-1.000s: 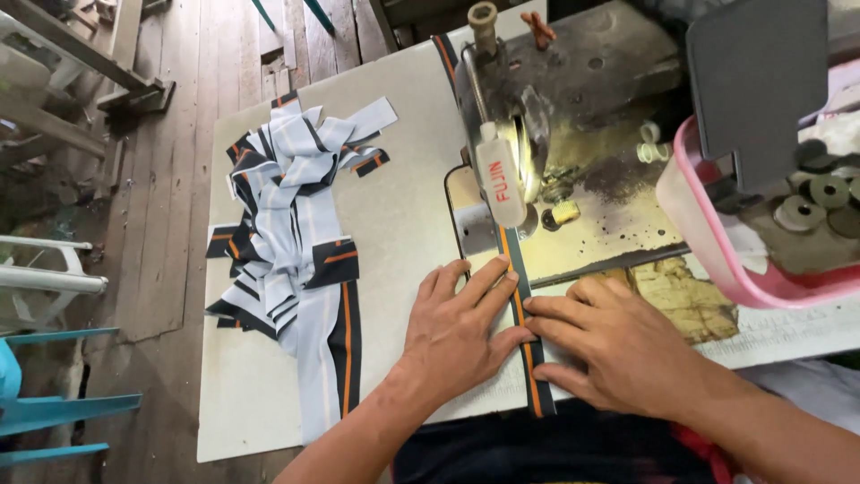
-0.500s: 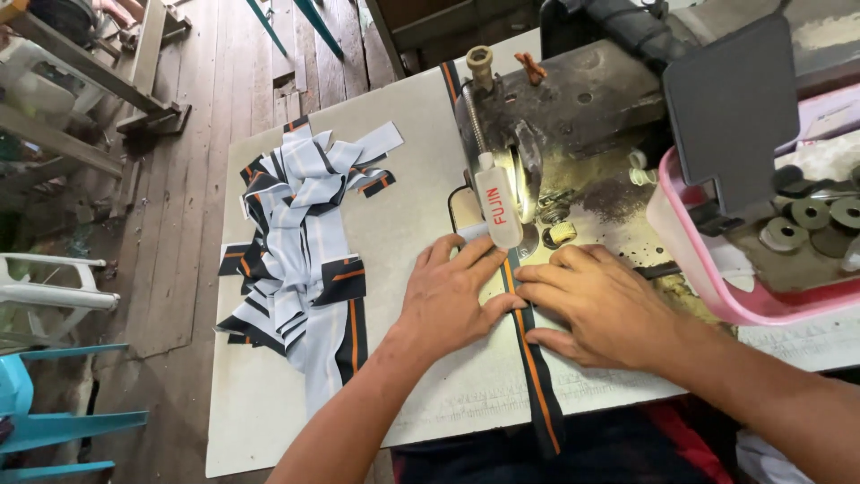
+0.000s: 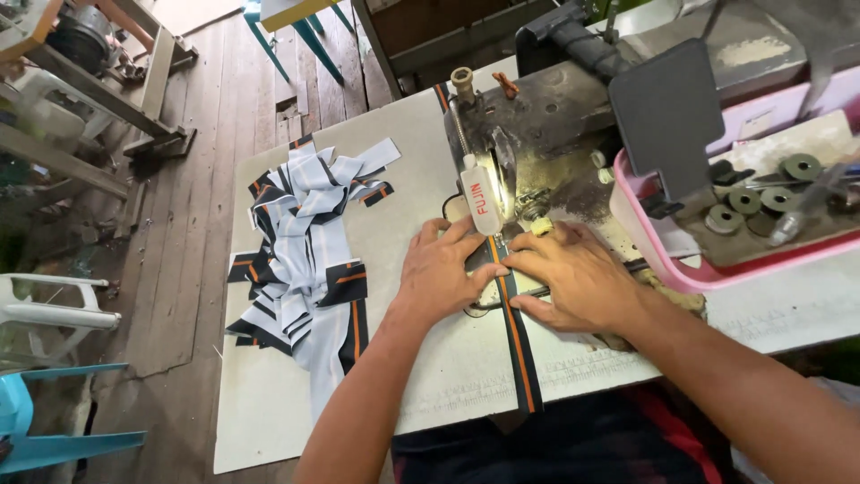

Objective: The person is sewing fabric strips by aligning them with a guide tape and feeding them through an industrial sewing machine.

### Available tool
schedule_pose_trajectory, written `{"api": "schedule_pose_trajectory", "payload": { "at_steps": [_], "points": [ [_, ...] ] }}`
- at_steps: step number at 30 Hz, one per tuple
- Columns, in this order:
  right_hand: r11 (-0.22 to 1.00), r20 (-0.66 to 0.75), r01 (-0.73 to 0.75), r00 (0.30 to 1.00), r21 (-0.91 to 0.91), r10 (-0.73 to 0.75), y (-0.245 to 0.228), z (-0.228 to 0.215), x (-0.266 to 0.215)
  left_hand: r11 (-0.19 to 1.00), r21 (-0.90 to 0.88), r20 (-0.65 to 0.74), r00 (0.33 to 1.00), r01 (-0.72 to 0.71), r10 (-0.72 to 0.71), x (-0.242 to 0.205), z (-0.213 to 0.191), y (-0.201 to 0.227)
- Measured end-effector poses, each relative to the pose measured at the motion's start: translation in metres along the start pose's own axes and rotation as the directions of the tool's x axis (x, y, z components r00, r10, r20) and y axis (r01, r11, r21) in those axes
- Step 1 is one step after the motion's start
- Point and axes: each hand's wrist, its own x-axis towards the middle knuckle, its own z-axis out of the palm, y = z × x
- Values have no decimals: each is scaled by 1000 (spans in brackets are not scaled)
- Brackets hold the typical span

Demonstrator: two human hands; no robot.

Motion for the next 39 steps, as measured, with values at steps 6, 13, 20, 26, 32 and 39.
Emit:
{"api": "schedule_pose_trajectory", "payload": {
  "at_steps": [6, 13, 20, 26, 32, 39],
  "points": [
    [946, -296, 89, 955, 311, 8, -32, -22, -65, 977, -206, -38, 998, -48, 41, 0, -13, 2],
    [630, 169, -278, 959, 725, 228, -80, -9, -148, 960, -249, -55, 991, -129, 119, -51, -29, 17],
    [857, -117, -34, 987, 514, 109, -81, -23, -137, 936, -195, -194, 947, -293, 256, -98, -21, 51],
    [951, -303, 120, 953, 285, -29, -68, -17, -118, 928, -152, -83, 940, -339, 330, -123, -26, 78],
    [952, -311, 144, 949, 271, -55, -66, -10, -109, 906, -243, -226, 929, -345, 293, -125, -23, 78],
    [971, -303, 163, 947, 173, -105, -65, 2, -95, 805, -571, -152, 985, -160, 88, -129, -16, 71]
  ]
}}
